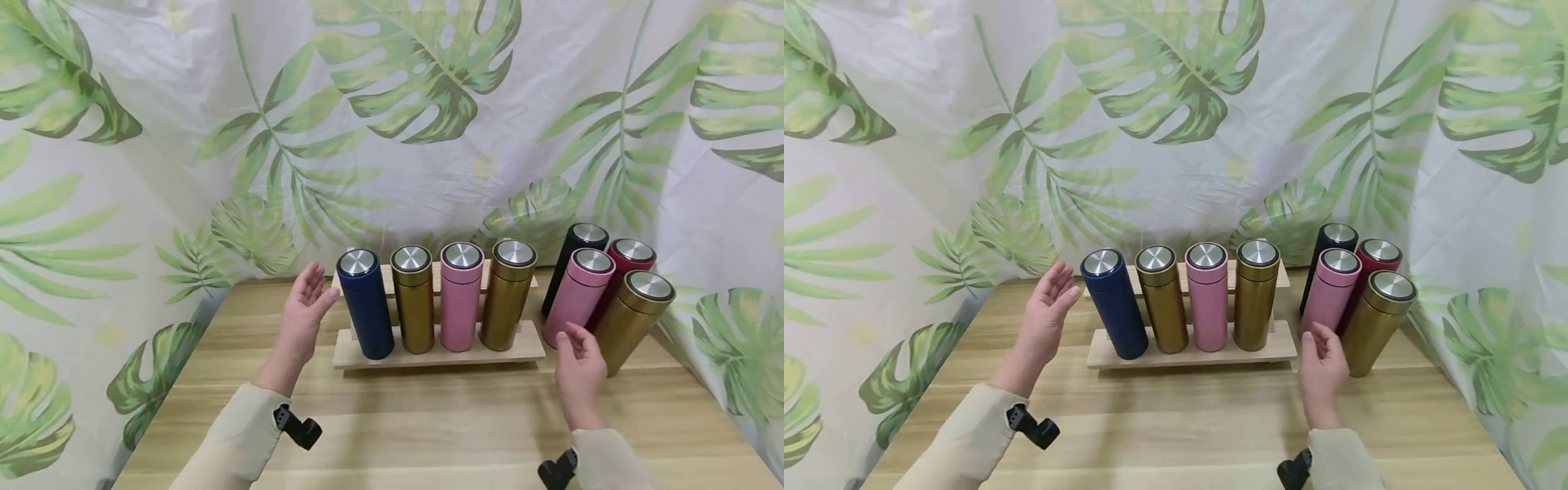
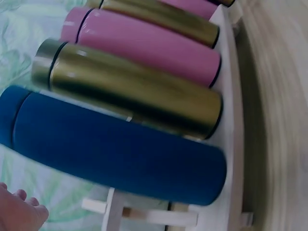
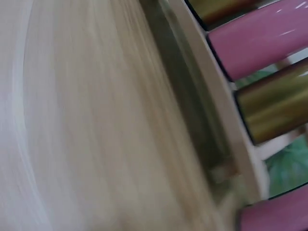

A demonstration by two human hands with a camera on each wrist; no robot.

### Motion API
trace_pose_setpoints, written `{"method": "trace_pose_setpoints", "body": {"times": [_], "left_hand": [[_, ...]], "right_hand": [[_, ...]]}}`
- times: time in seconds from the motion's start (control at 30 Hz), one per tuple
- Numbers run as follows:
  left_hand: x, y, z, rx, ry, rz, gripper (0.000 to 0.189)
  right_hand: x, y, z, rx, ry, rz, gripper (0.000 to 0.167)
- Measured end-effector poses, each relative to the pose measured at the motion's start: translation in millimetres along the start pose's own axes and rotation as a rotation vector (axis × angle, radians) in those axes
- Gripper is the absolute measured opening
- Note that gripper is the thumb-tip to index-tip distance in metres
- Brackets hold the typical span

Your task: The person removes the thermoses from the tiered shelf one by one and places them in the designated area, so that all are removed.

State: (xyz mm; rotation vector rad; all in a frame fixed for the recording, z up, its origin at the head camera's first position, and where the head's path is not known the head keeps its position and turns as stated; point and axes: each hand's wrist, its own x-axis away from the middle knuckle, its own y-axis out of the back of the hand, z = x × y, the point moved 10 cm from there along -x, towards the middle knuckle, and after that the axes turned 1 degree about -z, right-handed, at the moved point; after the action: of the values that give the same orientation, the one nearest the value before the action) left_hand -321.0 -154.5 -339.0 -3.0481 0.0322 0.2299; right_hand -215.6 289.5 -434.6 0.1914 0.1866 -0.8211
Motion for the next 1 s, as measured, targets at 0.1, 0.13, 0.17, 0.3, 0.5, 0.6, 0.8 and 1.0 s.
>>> {"method": "trace_pose_setpoints", "body": {"times": [0.1, 0.13, 0.17, 0.3, 0.5, 0.6, 0.8, 1.0], "left_hand": [[-0.3, -9.2, 1.7, 0.009, -0.017, 0.015, 0.069], [-0.4, -11.9, 2.2, 0.011, -0.025, 0.019, 0.070], [-0.5, -14.5, 2.6, 0.017, -0.034, 0.023, 0.071], [-1.7, -24.1, 4.6, 0.031, -0.072, 0.025, 0.070], [-3.7, -35.2, 17.8, -0.005, -0.068, -0.010, 0.068], [-3.5, -35.1, 24.7, -0.022, -0.044, -0.045, 0.067], [-4.1, -33.1, 27.7, -0.080, -0.034, -0.063, 0.069], [-6.9, -34.5, 28.9, -0.146, -0.004, -0.039, 0.074]], "right_hand": [[4.5, -11.6, -21.5, 0.020, -0.110, 0.011, 0.031], [6.0, -15.5, -28.5, 0.020, -0.146, 0.017, 0.032], [7.7, -19.8, -35.1, 0.018, -0.178, 0.029, 0.034], [13.3, -34.8, -55.7, 0.038, -0.260, 0.064, 0.037], [20.2, -35.9, -75.5, 0.028, -0.348, -0.014, 0.034], [23.6, -34.4, -84.1, -0.025, -0.389, -0.058, 0.031], [23.6, -38.4, -93.7, -0.051, -0.412, -0.042, 0.033], [17.0, -48.9, -88.6, 0.004, -0.320, 0.085, 0.038]]}}
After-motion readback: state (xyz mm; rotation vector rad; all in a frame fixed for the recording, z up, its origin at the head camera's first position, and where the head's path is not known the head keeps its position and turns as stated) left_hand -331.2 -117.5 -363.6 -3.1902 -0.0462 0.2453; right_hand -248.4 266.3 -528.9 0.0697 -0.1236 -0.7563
